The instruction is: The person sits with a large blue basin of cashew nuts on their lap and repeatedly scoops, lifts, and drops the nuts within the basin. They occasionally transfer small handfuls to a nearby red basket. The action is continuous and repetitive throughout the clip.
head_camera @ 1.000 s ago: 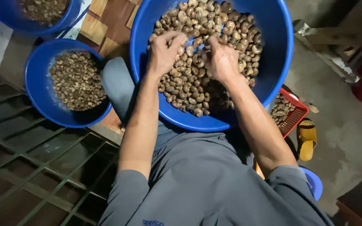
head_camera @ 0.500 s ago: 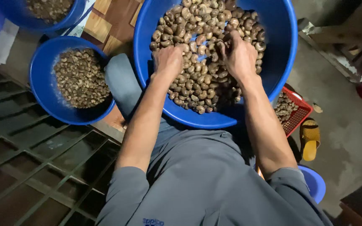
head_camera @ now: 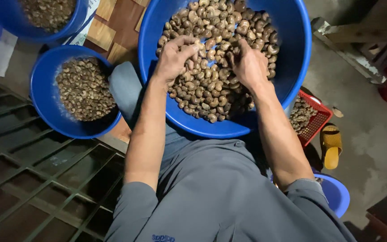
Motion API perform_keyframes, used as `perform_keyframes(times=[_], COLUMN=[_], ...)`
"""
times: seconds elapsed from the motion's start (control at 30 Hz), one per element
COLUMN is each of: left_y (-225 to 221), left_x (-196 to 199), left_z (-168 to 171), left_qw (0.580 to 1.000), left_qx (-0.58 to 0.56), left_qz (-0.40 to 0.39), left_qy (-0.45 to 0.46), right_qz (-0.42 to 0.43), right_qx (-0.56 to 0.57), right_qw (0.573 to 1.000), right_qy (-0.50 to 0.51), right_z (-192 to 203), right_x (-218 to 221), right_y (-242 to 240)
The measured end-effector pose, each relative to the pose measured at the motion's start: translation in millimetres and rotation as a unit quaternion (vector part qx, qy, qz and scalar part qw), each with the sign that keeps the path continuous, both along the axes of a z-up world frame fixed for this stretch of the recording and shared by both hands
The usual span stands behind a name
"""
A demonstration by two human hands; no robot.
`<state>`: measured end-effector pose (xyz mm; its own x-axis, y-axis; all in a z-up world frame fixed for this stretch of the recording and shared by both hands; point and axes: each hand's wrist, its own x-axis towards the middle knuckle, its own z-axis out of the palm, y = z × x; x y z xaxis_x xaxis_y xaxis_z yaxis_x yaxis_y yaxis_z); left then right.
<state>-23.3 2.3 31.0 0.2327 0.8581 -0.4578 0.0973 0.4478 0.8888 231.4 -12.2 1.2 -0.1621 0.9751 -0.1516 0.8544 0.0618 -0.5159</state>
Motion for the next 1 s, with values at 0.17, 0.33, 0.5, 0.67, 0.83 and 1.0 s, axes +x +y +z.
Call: perform_keyframes(times=[0.17,0.33,0.5,0.67,0.83,1.0], left_y=[0,-1,-2,2,10,13], left_x=[-2,1,1,-1,12,37], left_z=[16,31,24,-21,-63,-38], left_qw=[0.966,0.955,0.941,0.986,0.976,0.967], left_qx=[0.006,0.051,0.065,0.088,0.197,0.129], left_qz=[0.084,0.116,0.103,0.017,-0.026,-0.128], left_qy=[-0.244,-0.268,-0.317,-0.141,0.093,0.177], right_qz=[0.068,0.119,0.029,0.201,0.182,0.039], right_qx=[-0.014,-0.011,-0.072,-0.072,-0.035,0.014], right_qw=[0.994,0.991,0.997,0.969,0.981,0.999], right_qy=[-0.087,-0.056,-0.025,-0.127,-0.049,-0.014], right_z=[-16,-7,-3,-9,-4,-1], right_x=[0,-9,-14,-20,-16,-4], right_y=[-1,-4,-6,-14,-14,-4])
